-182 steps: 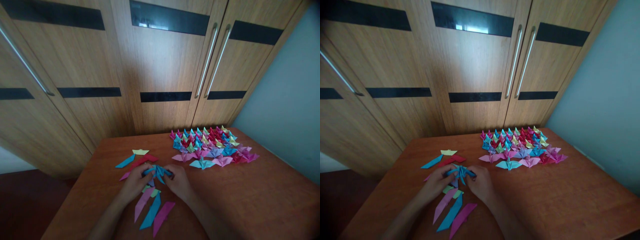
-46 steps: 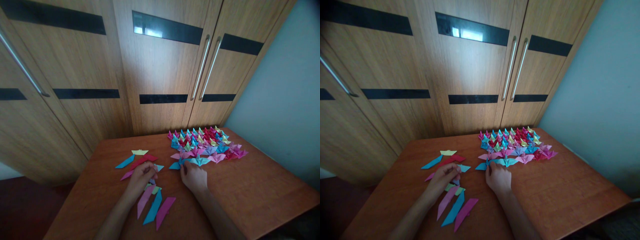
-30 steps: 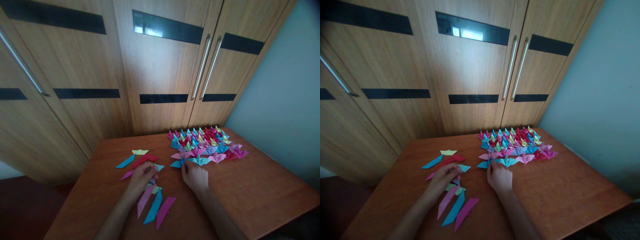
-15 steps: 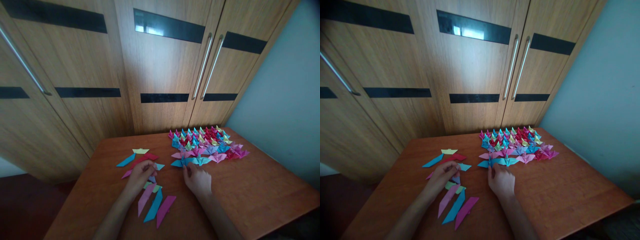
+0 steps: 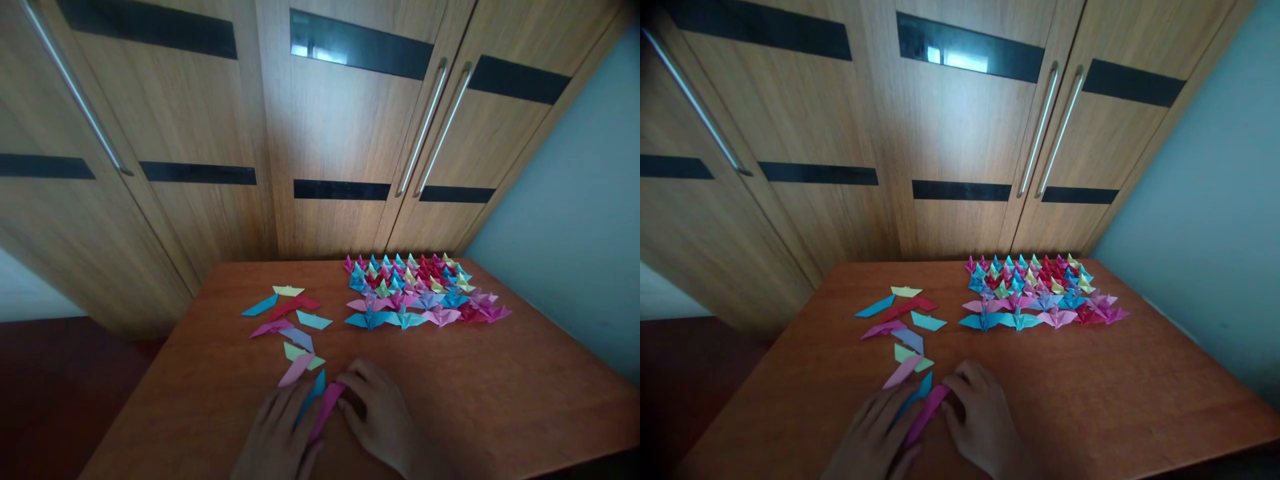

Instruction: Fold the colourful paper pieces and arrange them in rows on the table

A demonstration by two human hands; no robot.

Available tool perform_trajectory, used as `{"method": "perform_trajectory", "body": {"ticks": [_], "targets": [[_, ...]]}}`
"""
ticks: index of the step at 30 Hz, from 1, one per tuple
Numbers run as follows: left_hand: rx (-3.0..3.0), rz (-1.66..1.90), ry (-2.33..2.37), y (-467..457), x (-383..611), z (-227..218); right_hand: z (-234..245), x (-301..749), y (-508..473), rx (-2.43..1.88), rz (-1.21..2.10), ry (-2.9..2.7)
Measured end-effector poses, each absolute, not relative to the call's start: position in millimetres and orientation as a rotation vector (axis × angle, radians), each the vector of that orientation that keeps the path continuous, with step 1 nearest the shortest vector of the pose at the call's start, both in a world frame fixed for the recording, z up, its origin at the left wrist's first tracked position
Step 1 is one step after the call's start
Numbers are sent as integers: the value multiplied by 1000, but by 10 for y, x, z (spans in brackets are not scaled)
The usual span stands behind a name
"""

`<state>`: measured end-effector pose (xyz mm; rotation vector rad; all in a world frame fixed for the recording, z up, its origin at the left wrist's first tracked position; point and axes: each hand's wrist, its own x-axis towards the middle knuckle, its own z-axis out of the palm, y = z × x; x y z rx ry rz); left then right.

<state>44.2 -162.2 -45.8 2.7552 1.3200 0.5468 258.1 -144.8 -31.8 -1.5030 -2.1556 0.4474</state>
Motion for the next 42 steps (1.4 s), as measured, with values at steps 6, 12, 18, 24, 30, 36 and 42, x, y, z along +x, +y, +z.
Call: {"method": "perform_trajectory", "body": {"ticks": [6,12,18,24,30,36,42], "targets": [[2693,501,1455,-1449,457,-391,-345,2503,-1311,-1466,467,-2171],[2739,452,1517,-1251,476,-342,-349,2441,-1091,-1447,401,-2173],[2781,391,1669,-1217,493,-342,-427,2372,-970,-1495,395,-2084],[2713,523,1719,-1166,417,-320,-530,2401,-938,-1408,387,-1967],[2534,721,1781,-1070,322,-218,-508,2370,-958,-1206,396,-1931],[2394,736,1909,-839,299,-182,-514,2196,-888,-1268,297,-2038],[2339,734,1894,-799,239,-349,-547,2050,-778,-1393,217,-2100]]}}
